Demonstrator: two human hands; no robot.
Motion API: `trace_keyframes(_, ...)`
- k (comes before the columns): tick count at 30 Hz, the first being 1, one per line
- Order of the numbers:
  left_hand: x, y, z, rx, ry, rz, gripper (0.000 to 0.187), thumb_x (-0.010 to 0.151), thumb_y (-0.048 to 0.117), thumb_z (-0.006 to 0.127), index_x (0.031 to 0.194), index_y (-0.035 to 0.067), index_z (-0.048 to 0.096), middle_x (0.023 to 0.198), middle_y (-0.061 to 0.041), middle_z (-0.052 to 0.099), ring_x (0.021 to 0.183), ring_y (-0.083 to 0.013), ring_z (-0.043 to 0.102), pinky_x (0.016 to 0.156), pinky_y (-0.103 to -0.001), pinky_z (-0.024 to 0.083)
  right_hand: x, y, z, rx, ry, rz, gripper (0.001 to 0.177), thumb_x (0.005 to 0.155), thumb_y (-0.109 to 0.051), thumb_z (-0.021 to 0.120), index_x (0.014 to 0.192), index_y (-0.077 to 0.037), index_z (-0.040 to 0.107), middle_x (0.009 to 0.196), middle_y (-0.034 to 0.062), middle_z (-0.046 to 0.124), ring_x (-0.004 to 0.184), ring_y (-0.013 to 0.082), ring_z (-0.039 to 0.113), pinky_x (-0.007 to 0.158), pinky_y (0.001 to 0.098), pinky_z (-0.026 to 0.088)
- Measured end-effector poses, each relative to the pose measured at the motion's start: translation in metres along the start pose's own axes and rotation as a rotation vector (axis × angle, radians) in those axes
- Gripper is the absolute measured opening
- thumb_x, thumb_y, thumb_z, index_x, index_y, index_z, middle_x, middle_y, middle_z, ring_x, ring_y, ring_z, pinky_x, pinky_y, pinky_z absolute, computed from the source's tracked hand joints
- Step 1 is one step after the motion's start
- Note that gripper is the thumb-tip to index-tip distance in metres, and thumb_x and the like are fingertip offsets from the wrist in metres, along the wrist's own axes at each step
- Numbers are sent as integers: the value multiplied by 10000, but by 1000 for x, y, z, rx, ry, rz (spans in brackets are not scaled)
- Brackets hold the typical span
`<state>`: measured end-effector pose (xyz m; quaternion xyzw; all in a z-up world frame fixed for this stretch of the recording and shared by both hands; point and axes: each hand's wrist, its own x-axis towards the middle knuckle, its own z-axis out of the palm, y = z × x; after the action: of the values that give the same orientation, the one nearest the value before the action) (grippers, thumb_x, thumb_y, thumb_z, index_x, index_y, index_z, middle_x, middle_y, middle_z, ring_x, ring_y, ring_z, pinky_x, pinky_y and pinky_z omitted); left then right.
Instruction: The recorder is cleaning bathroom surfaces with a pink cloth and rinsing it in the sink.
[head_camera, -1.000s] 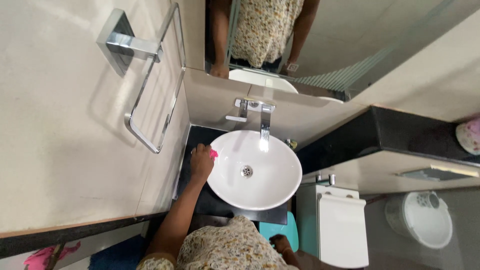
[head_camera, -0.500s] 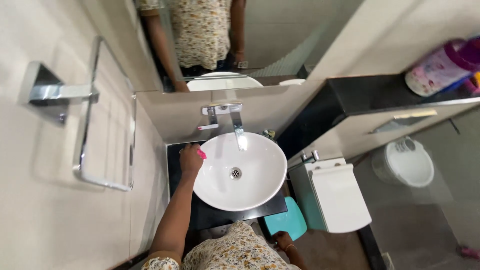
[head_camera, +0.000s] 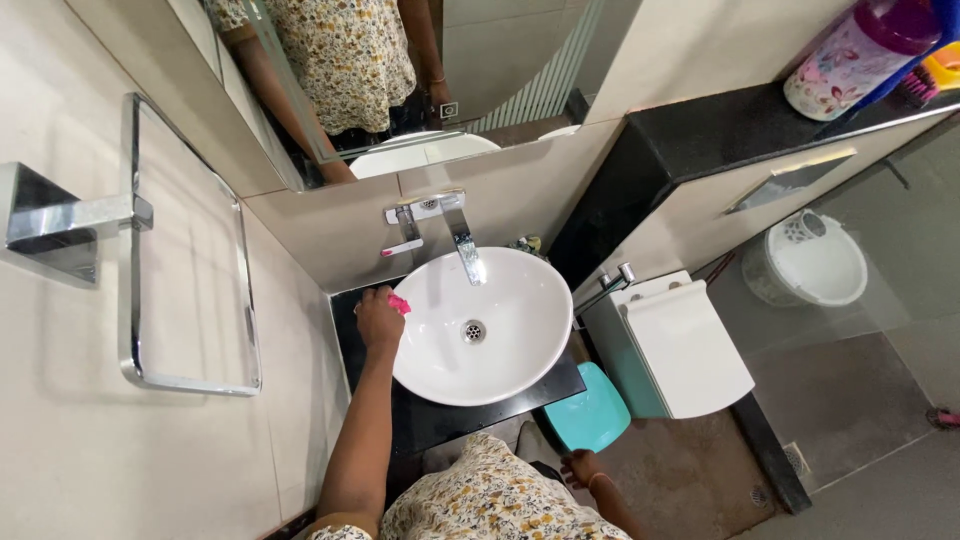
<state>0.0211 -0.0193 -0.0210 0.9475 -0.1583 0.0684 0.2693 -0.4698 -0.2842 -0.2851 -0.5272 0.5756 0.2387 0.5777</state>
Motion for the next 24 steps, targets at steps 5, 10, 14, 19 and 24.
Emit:
trace_keyframes(5,-3,3,-7,-11,23,-24,333,750,107,797,1071,134,712,1135,-139,654,1031,-411,632,891,-505,526,-23,-34,-11,-63,33,-242,223,976,-176,580,1027,-21,732,910,156,801,567,210,667,498,369,514)
trace_keyframes(10,-13,8,-21,19,-21,-104,397,720,104,818,1100,134,708,1113,-144,655,1021,-407,644,878,-501,534,-19,-57,-36,-115,-44,-131,220,955,-172,632,1025,10,734,884,171,792,522,228,560,458,376,431)
trace_keyframes(14,-26,12,-31,26,11,-153,331,747,110,814,1062,135,718,1103,-141,663,1040,-389,653,906,-494,536,-5,-55,-60,-215,16,-111,213,955,-196,651,1071,-56,762,917,130,813,546,238,611,495,386,480)
trace_keyframes(19,-52,12,-39,7,41,-244,431,732,103,843,1146,113,724,1102,-155,662,1009,-396,659,871,-493,542,22,-57,-82,-273,-37,-81,251,932,-202,694,1096,-27,765,910,147,798,564,242,596,508,402,499)
trace_keyframes(24,-72,13,-35,-12,126,-247,441,718,73,855,1139,89,725,1086,-160,668,992,-383,669,854,-481,551,0,-89,-84,-381,-58,-125,255,953,-236,692,1085,-30,765,901,109,804,599,221,662,545,388,554)
